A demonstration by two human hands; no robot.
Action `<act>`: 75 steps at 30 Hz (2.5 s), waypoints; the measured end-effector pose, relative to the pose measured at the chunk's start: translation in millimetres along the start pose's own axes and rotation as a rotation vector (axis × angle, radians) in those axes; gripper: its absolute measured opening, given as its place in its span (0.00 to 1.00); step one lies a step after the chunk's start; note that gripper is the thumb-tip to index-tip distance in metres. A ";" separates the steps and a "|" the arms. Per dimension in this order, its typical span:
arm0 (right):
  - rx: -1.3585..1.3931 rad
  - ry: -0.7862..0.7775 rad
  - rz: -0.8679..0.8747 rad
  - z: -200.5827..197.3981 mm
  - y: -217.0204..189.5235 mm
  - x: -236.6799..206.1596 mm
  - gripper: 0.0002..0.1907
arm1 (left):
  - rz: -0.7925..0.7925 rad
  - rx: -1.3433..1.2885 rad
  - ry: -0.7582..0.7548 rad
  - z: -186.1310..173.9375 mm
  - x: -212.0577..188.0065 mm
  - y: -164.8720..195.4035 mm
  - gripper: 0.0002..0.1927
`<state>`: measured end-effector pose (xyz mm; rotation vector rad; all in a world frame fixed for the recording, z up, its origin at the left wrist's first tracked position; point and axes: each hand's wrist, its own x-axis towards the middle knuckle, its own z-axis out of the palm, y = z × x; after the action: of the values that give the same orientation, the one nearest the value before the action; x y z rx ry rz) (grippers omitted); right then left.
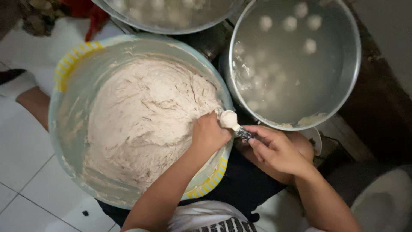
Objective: The person sits on the floor beside a large basin of dough and a pan of water. They pinch off portions of dough by hand, roll each portion into a ball using a hand scoop, and drop the finished balls into pans of water, repeating the cycle continuously.
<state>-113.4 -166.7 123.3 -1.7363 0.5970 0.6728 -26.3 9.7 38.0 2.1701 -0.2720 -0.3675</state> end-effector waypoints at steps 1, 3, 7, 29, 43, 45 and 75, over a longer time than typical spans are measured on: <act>0.052 0.001 -0.001 -4.5 -0.5 1.7 0.23 | 0.010 0.044 -0.005 -4.6 0.2 -0.4 0.16; -0.099 0.169 -0.063 -18.8 -5.7 6.4 0.23 | 0.039 0.136 -0.021 -16.2 -3.2 -3.8 0.18; -0.431 0.635 -0.250 -49.9 -24.8 22.9 0.26 | 0.002 0.247 -0.019 -42.1 -23.3 -11.9 0.23; -0.640 0.639 -0.526 -26.1 -40.3 -29.3 0.28 | 0.201 0.782 -0.310 -90.1 -66.6 8.1 0.49; -0.976 0.532 -0.434 51.7 -86.9 2.3 0.27 | 0.467 0.475 -0.371 -98.5 -30.5 -29.3 0.33; -1.019 0.478 -0.269 52.5 -86.0 -0.8 0.28 | 0.391 0.540 -0.475 -112.7 -13.7 -37.4 0.35; 1.025 0.349 0.105 174.4 -27.4 1.6 0.08 | 0.114 0.709 -0.661 -196.0 -70.7 -88.9 0.33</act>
<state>-117.2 8.7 103.7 -0.8477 1.0488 0.0571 -16.8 230.7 86.6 2.6275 -1.0146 -1.0460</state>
